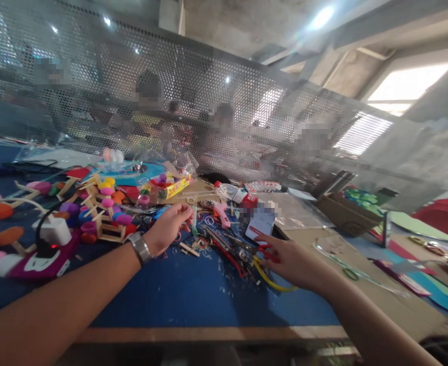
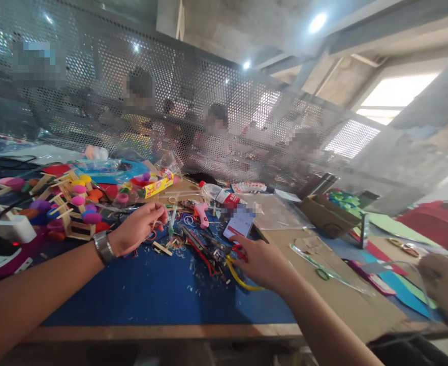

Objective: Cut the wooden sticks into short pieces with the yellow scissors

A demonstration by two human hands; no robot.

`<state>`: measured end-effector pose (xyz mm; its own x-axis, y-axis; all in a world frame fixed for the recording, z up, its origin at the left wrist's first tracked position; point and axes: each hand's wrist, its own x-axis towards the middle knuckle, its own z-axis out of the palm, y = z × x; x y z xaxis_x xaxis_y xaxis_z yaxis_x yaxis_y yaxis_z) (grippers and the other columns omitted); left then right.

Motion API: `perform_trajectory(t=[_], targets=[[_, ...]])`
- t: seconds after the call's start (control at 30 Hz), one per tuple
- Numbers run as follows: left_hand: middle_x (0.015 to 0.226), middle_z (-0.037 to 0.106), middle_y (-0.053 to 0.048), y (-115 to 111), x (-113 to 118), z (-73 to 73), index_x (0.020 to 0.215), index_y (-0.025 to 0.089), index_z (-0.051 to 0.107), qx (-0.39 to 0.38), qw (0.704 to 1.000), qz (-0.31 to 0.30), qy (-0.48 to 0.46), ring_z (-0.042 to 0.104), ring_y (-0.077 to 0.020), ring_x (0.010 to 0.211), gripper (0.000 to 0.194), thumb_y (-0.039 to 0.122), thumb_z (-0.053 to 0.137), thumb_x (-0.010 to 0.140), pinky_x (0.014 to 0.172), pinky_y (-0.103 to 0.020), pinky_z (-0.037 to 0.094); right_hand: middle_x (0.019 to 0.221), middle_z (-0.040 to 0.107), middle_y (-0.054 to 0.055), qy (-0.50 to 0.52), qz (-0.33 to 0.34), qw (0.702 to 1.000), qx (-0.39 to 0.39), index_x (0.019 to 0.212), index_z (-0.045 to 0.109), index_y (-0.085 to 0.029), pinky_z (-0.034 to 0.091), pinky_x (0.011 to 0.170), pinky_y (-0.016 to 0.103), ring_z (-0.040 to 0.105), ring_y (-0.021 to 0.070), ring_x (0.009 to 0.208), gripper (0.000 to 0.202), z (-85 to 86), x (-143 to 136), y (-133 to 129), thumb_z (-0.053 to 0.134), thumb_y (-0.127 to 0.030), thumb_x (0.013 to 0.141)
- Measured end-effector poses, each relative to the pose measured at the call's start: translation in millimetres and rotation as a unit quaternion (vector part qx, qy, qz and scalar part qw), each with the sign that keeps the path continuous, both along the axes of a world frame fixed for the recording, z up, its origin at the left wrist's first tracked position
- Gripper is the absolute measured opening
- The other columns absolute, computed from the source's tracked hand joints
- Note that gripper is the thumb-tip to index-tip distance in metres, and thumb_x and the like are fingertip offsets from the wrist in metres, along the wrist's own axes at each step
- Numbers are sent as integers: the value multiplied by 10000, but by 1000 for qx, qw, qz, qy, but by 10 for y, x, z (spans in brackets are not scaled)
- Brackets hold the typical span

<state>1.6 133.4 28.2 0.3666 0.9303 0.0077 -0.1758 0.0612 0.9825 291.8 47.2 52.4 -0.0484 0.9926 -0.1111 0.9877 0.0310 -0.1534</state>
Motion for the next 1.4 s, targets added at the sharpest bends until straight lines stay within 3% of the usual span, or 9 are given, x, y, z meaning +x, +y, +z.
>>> perform_trajectory(t=[0.17,0.3,0.5,0.67,0.77,0.9,1.03,1.23,1.4], targets=[[749,564,0,45,-8,-8,800,168,544,54,998,28,13,530,-111,655,141,251,560,913,633,-223,443,770,776,73,-45,-24,997,51,1123,731,-208,447,635,312,719,251,722,343,76,108,171,461,-220,911],[715,541,14,95,-48,24,787,170,535,115,990,76,17,508,-107,643,131,231,551,901,642,-228,437,892,784,90,-60,-23,992,108,957,730,-211,466,709,316,718,262,836,268,13,181,330,473,-183,888],[679,514,18,117,-80,22,753,176,529,191,972,128,55,473,-115,635,146,248,556,878,634,-247,398,931,771,71,-46,-22,986,156,969,657,-227,461,692,310,695,246,791,237,-161,217,482,483,-146,830],[706,513,17,63,-46,4,769,179,536,213,966,126,82,464,-118,657,141,274,572,866,649,-256,383,944,763,74,-11,-27,985,173,931,635,-229,467,696,327,683,241,754,191,-151,122,498,496,-163,818],[731,520,9,34,-33,20,761,181,527,221,963,126,94,465,-122,675,139,273,571,856,662,-256,393,879,741,60,45,36,982,181,920,634,-219,474,710,335,663,221,712,168,-100,-119,438,487,-182,847],[798,543,-8,16,-33,39,800,181,534,227,960,130,100,502,-137,748,110,264,601,828,699,-251,429,964,718,75,124,190,962,151,952,648,-210,501,797,353,666,231,878,135,-65,-593,296,524,-202,901],[861,544,-13,13,-35,28,836,183,523,237,957,132,99,523,-144,811,137,260,634,810,757,-254,460,1004,715,98,107,281,946,123,1011,686,-192,490,885,407,643,256,948,157,-71,-954,215,602,-148,886],[880,538,-18,0,-29,-1,861,186,528,251,954,129,105,533,-148,836,130,265,627,835,796,-270,478,989,713,118,17,225,969,103,1005,677,-156,471,893,400,635,271,967,252,-52,-915,380,512,-36,857],[869,546,-24,-21,-24,24,849,187,538,249,953,133,107,528,-157,836,138,278,638,820,798,-282,482,1028,714,118,16,200,975,92,1000,657,-188,484,883,432,645,295,985,154,-56,-712,392,631,-291,888]])
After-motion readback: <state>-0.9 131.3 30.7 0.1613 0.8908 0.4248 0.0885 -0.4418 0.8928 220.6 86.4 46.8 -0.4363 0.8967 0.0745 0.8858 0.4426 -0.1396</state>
